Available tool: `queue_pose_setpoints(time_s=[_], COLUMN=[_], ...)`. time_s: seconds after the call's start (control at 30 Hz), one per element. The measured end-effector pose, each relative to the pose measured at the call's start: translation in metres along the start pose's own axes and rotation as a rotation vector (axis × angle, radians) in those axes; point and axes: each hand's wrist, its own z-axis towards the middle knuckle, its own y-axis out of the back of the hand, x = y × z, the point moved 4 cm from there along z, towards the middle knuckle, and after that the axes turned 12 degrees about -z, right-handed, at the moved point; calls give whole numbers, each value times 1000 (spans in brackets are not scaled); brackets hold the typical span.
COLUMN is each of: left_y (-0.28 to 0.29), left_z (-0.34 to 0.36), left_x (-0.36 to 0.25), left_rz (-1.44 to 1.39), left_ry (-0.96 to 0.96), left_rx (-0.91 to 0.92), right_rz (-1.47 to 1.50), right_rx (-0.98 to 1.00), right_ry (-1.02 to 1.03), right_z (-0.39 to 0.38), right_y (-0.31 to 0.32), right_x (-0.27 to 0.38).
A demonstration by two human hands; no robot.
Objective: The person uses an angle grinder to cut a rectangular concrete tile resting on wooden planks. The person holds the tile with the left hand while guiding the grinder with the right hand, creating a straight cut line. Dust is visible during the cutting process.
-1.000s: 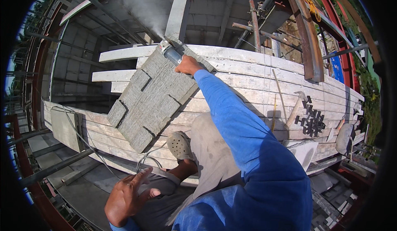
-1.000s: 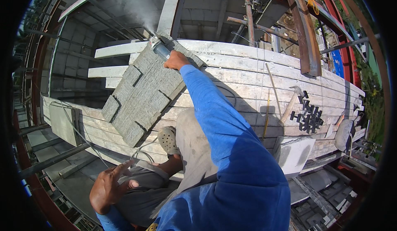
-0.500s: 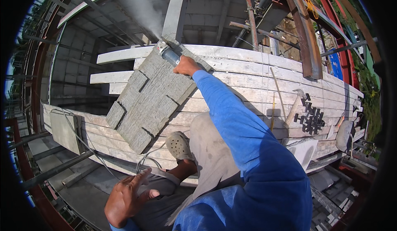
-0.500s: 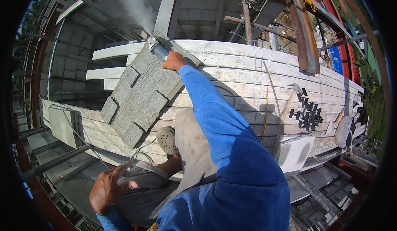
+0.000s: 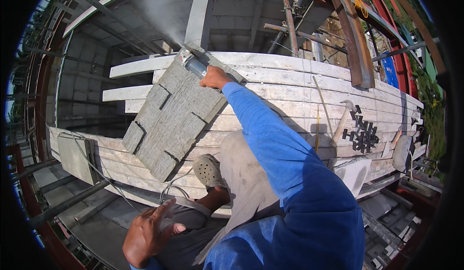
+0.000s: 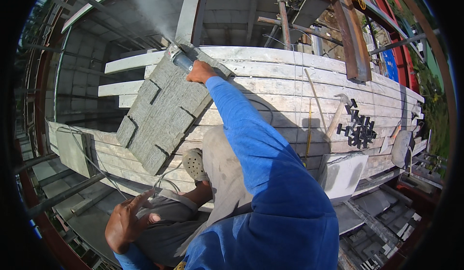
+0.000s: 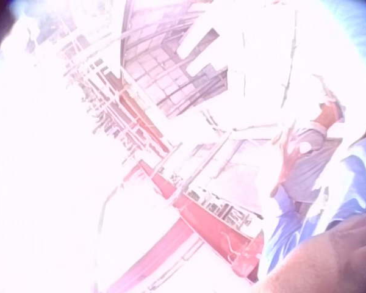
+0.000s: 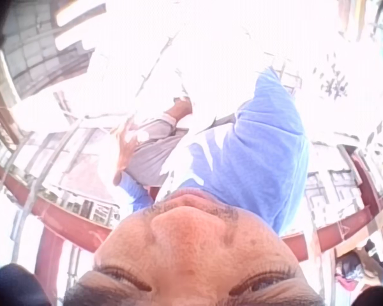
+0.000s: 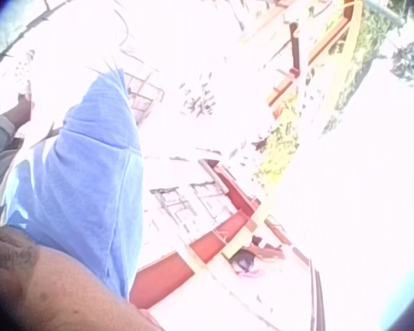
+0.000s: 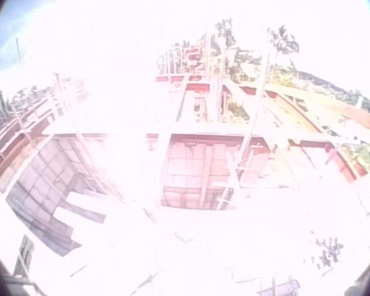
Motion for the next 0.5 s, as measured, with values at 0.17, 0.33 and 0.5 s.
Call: queue_pose_setpoints(time_s=[0.17,0.33,0.5], left_y=[-1,-2,-3], left_z=[0,1,1], left_x=[3,2,4], left_rz=[2,-9,5], left_ry=[-12,5,-16], left_rx=[-1,-9,-16], right_rz=[19,15,22], right_rx=[-5,18,8], right_ry=[-4,-12,-10], right_z=[-2,-4,-2], right_y=[0,0,0], right_x=[-2,-1,-2])
